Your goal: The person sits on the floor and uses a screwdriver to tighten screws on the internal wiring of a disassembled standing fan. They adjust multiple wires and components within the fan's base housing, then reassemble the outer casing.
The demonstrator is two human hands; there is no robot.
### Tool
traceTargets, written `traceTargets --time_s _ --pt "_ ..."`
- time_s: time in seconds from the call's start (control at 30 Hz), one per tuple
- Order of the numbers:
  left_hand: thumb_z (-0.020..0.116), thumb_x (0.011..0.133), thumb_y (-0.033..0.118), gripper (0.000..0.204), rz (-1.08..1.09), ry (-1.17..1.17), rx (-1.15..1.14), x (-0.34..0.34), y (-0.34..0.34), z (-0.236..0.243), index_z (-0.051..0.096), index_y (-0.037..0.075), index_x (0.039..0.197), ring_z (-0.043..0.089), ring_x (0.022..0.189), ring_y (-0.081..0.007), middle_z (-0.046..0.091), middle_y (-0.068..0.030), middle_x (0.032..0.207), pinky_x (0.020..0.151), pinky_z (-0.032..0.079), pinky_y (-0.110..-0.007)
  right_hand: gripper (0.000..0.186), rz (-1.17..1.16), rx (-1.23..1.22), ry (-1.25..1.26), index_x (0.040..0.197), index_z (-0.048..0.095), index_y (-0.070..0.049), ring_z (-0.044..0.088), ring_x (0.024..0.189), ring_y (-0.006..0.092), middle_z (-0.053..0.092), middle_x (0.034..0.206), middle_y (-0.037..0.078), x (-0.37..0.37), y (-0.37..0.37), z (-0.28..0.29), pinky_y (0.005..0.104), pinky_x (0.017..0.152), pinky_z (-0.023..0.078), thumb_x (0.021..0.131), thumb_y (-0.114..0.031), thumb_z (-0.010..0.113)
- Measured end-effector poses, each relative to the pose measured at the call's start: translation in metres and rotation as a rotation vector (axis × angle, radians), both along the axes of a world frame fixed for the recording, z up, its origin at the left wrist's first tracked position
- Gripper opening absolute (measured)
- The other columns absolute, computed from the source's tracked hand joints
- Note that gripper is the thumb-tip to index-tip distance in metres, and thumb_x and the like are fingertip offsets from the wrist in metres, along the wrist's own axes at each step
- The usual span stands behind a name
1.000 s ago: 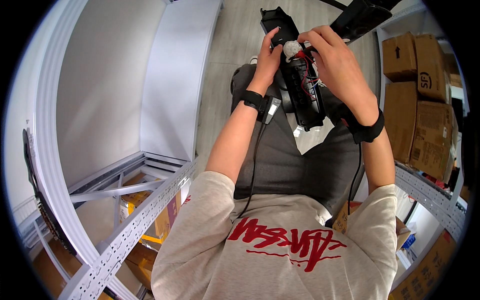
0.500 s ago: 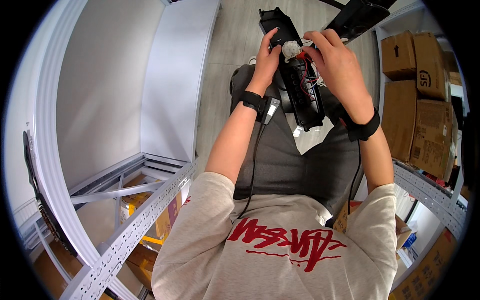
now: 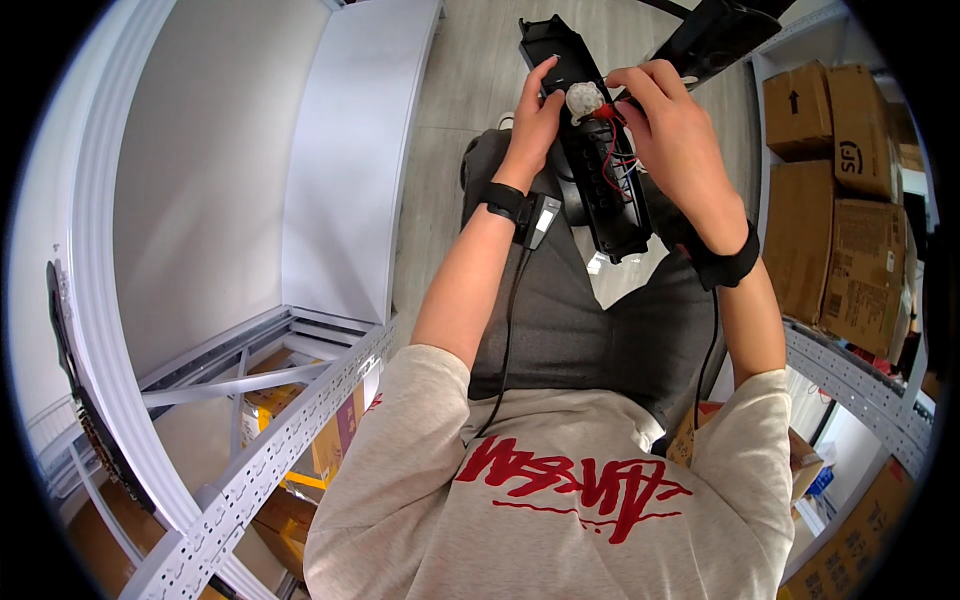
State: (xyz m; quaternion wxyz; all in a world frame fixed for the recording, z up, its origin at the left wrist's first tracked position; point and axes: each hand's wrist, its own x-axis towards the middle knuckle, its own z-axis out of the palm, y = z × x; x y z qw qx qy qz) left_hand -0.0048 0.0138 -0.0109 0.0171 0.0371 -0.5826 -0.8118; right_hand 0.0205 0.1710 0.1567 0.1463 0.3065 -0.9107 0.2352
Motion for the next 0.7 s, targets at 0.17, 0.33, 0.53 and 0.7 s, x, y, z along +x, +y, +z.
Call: traceTargets --time_s 0.17,0.33,0.53,0.7 --pt "0.052 0.099 0.008 0.046 -0.004 -0.030 0.021 0.001 0.000 0.002 0.052 0.015 0.144 0.050 0.095 -0.0095 0.058 0.0001 0.124 0.085 0.043 -0.023 0.026 0.002 -0.024 0.020 0.111 0.062 -0.009 0.066 0.086 0.0358 0.060 0.105 0.011 0.003 0.001 0.003 0.0423 0.073 0.055 0.088 0.002 0.066" --pt "0.052 0.100 0.009 0.039 -0.047 -0.090 0.011 0.004 -0.002 0.011 0.058 0.014 0.138 0.051 0.093 -0.0094 0.061 0.0002 0.117 0.085 0.043 -0.023 0.024 -0.033 -0.083 -0.015 0.110 0.063 -0.009 0.066 0.086 0.0355 0.060 0.104 0.010 0.003 0.006 0.005 0.0424 0.072 0.054 0.089 0.000 0.067" --pt "0.052 0.102 0.010 0.029 -0.041 -0.032 0.021 0.000 0.000 0.002 0.062 0.009 0.129 0.051 0.090 -0.0080 0.062 0.0012 0.109 0.082 0.043 -0.023 0.020 -0.114 -0.110 0.073 0.109 0.064 -0.009 0.067 0.083 0.0345 0.061 0.104 0.010 -0.001 0.007 0.008 0.0425 0.070 0.055 0.090 -0.003 0.067" --pt "0.056 0.106 0.021 0.026 -0.011 0.103 -0.099 -0.001 0.003 0.002 0.063 0.012 0.129 0.055 0.092 -0.0061 0.062 0.0028 0.108 0.072 0.047 -0.022 0.020 -0.136 -0.139 0.109 0.110 0.065 -0.009 0.068 0.081 0.0326 0.061 0.103 0.010 -0.008 0.010 -0.004 0.0414 0.069 0.055 0.090 -0.005 0.068"
